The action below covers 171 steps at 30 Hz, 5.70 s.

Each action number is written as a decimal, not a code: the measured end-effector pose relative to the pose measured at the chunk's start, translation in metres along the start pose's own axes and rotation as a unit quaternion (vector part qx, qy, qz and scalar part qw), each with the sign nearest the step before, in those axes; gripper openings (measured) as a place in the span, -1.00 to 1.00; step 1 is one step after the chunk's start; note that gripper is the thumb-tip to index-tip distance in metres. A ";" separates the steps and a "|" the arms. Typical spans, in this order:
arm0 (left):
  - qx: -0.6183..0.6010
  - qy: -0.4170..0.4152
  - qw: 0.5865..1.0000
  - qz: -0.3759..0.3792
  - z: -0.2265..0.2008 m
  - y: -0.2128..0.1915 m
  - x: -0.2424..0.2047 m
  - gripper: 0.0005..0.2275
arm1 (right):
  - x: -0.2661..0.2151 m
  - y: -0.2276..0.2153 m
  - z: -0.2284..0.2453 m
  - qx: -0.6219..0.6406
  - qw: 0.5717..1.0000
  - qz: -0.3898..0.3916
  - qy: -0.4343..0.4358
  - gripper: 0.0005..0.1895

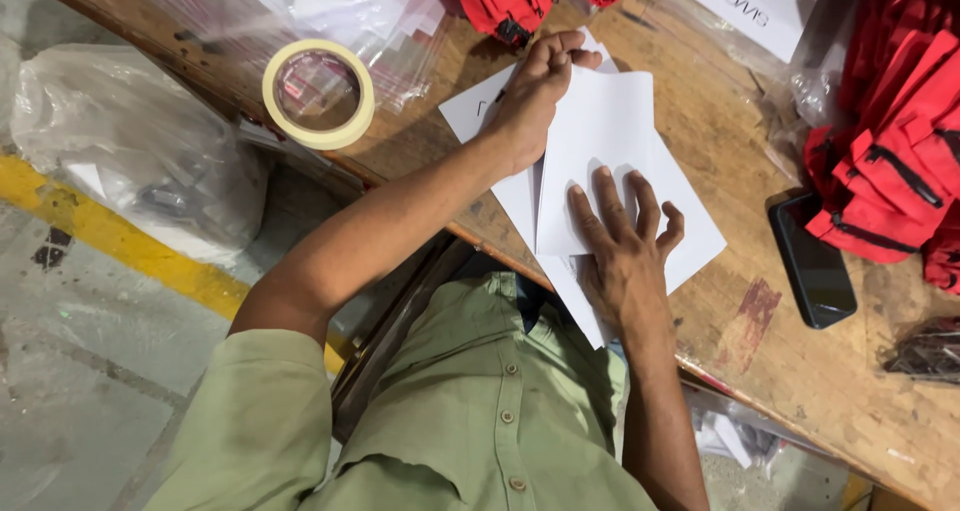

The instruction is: Organize furniture assembly instruction manuals with corresponding red hardware bags on a workbench.

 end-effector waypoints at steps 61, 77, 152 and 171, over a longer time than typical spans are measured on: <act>0.219 0.052 0.971 -0.077 -0.034 0.016 -0.030 -0.46 | 0.105 0.003 -0.087 -0.042 0.972 -0.219 -0.073 -0.74; 0.222 0.062 0.970 -0.076 -0.030 0.014 -0.027 -0.47 | 0.050 -0.004 -0.065 -0.085 0.985 -0.136 -0.071 -0.56; 0.665 0.349 0.660 -0.002 -0.035 0.074 -0.185 -0.84 | 0.020 0.001 -0.021 -0.062 0.992 -0.001 -0.110 -0.40; 0.665 0.336 0.667 0.000 -0.039 0.078 -0.186 -0.86 | 0.020 0.003 -0.023 -0.037 0.993 -0.013 -0.111 -0.42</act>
Point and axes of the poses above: each hand's wrist, its own x-axis towards the middle knuckle, its own y-axis out of the palm, z = x × y, the point moved 7 cm from there along x, towards the middle knuckle, and after that the axes turned 9 degrees about -y, right-handed, at the moved point
